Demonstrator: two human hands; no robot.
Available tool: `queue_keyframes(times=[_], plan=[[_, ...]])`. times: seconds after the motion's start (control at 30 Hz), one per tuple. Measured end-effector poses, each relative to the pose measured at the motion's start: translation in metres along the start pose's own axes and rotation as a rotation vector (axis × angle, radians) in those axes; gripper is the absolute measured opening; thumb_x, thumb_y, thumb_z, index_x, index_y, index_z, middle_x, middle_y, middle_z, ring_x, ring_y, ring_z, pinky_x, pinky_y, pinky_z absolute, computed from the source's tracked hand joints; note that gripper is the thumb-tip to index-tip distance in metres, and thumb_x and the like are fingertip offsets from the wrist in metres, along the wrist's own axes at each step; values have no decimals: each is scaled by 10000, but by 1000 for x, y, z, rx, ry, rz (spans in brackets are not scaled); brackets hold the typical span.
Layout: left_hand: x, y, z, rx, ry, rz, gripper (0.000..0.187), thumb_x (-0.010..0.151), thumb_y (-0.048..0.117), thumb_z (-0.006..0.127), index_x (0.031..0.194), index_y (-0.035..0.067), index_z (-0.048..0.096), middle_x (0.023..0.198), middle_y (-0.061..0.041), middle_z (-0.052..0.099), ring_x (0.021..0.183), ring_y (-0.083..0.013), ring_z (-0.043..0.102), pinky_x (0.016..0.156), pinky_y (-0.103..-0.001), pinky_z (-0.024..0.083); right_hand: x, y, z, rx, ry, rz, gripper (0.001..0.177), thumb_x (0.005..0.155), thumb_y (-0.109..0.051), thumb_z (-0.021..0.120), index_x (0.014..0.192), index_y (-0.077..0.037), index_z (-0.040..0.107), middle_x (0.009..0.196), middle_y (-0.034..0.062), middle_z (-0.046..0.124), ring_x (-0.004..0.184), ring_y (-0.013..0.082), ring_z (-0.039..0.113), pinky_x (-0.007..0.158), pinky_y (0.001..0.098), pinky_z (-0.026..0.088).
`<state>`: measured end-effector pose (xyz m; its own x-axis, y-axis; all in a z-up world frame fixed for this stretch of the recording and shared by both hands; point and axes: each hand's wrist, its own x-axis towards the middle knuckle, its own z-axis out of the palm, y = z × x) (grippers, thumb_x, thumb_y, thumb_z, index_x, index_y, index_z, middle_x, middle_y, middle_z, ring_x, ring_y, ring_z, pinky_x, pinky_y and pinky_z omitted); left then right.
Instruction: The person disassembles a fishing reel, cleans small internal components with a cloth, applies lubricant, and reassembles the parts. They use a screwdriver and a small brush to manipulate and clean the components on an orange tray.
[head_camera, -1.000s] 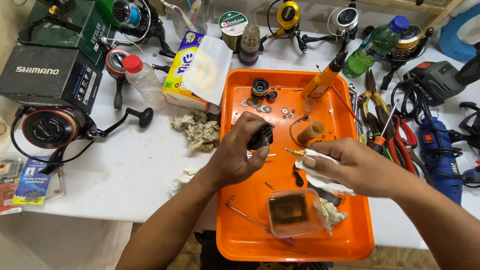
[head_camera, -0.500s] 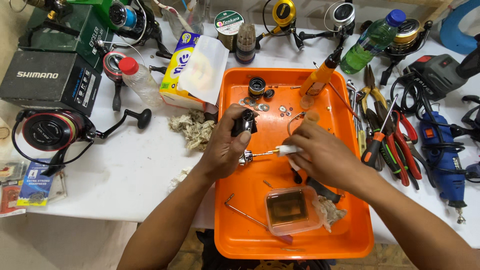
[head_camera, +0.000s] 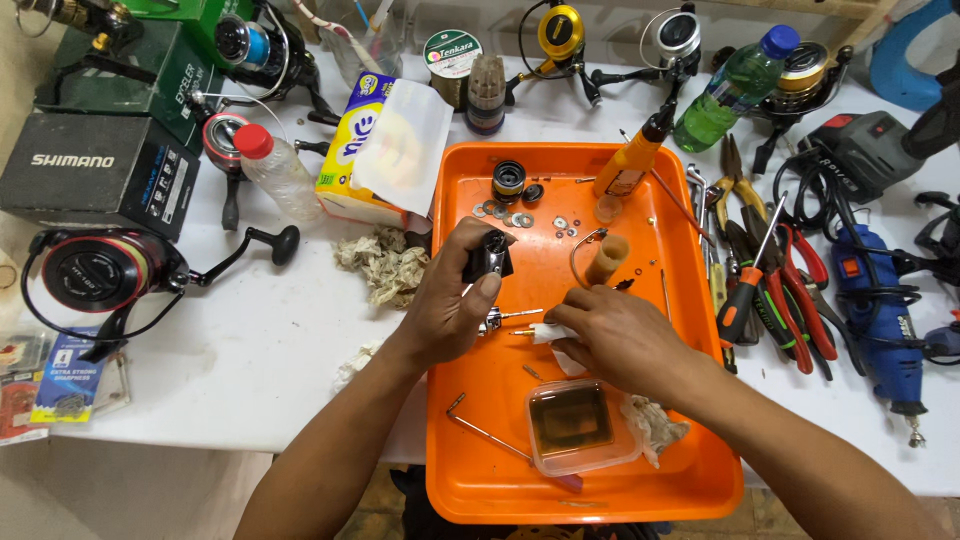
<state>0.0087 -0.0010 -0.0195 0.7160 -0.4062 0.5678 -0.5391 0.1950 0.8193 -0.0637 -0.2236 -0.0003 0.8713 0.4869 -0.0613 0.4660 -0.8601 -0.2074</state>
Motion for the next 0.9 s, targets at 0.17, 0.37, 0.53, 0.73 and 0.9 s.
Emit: queue_keyframes(times=[0.17, 0.37, 0.53, 0.73, 0.9], plan=[[-2, -5, -1, 17, -11, 2, 428, 969, 368, 471, 1209, 20, 542, 984, -115, 527, 836, -190, 537, 701, -331, 480, -9, 1, -3, 20, 66, 14, 253, 810, -289, 734, 1026, -169, 678, 909, 55, 672, 851, 280, 667, 693, 385, 556], [-4, -5, 3, 87, -6, 26, 400, 963, 345, 485, 1198, 29, 557, 980, -109, 546, 791, -197, 538, 660, -335, 486, -59, 14, -34, -127, -45, 438, 214, 861, -373, 645, 984, -204, 692, 765, 35, 683, 756, 271, 705, 662, 383, 575], [-1, 0, 5, 182, -12, 109, 374, 955, 328, 524, 1177, 29, 565, 988, -113, 555, 755, -225, 540, 612, -331, 474, -82, 36, 7, -375, -232, 636, 309, 828, -487, 567, 777, -203, 678, 645, 48, 672, 666, 309, 710, 604, 431, 564], [-3, -3, 7, 202, -16, 118, 383, 954, 354, 534, 1171, 41, 574, 1010, -114, 567, 739, -225, 546, 598, -340, 479, -83, 51, 57, -420, -142, 572, 178, 804, -292, 575, 690, -169, 634, 564, 43, 618, 590, 294, 682, 511, 413, 524], [-6, 2, 9, 191, -10, 97, 355, 949, 343, 552, 1165, 62, 576, 1018, -112, 577, 699, -234, 562, 579, -350, 501, -79, 43, 37, -288, -173, 687, 182, 837, -250, 563, 725, -129, 640, 632, 89, 657, 642, 317, 693, 577, 428, 562]])
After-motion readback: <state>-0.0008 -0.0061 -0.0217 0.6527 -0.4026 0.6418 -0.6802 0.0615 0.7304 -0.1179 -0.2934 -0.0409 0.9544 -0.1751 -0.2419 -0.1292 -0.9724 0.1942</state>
